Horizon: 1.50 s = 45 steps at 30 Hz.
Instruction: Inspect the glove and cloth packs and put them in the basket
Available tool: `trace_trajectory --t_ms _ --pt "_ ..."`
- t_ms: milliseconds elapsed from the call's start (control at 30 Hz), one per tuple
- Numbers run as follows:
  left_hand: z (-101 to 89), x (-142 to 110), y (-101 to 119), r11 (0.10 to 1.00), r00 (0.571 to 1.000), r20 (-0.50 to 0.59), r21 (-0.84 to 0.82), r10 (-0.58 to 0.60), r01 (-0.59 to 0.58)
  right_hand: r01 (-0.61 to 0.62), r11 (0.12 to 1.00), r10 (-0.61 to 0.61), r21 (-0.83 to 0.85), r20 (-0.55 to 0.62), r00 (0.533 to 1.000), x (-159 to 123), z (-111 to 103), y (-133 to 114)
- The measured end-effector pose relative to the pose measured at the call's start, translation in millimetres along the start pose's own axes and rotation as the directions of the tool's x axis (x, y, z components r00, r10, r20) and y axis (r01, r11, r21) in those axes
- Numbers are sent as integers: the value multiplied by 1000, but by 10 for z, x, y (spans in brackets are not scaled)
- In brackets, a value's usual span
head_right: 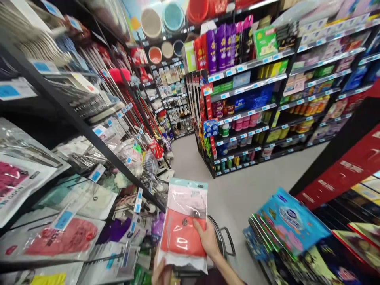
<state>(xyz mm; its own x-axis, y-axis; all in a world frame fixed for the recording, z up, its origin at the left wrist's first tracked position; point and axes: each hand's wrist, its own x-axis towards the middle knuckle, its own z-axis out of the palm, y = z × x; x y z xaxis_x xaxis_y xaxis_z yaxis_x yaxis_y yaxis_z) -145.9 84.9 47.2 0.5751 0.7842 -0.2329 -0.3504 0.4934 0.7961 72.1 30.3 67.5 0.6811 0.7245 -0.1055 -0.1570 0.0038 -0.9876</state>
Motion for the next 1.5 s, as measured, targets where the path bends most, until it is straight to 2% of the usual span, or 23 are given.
trace_trajectory --t_ms 67,167,233,300,400,667,1000,1500 --pt "-52 -148 -65 994 998 1 -99 55 -55 10 1000 -10 -25 7 1000 -8 -59 -25" --pt "-47 -234 -25 997 1000 24 -74 -4 6 28 998 -24 -50 88 996 -50 -129 -63" --pt "11 -244 23 1000 999 -33 21 -17 18 41 996 -25 -82 182 983 -107 -136 -63" --pt "102 -243 64 985 989 -148 172 7 19 55 990 -18 -127 273 962 -178 -110 -35" --pt "246 -245 119 940 965 -255 341 67 25 68 984 -9 -165 336 942 -258 -48 36" --pt "432 -334 201 909 943 -276 413 186 -59 81 972 6 -219 366 930 -202 -25 68" --pt "343 -339 198 932 963 -234 360 131 -39 86 973 4 -214 387 922 -221 33 5" --pt "394 -320 177 897 949 -269 440 168 -34 89 973 -2 -214 376 927 -199 -10 19"
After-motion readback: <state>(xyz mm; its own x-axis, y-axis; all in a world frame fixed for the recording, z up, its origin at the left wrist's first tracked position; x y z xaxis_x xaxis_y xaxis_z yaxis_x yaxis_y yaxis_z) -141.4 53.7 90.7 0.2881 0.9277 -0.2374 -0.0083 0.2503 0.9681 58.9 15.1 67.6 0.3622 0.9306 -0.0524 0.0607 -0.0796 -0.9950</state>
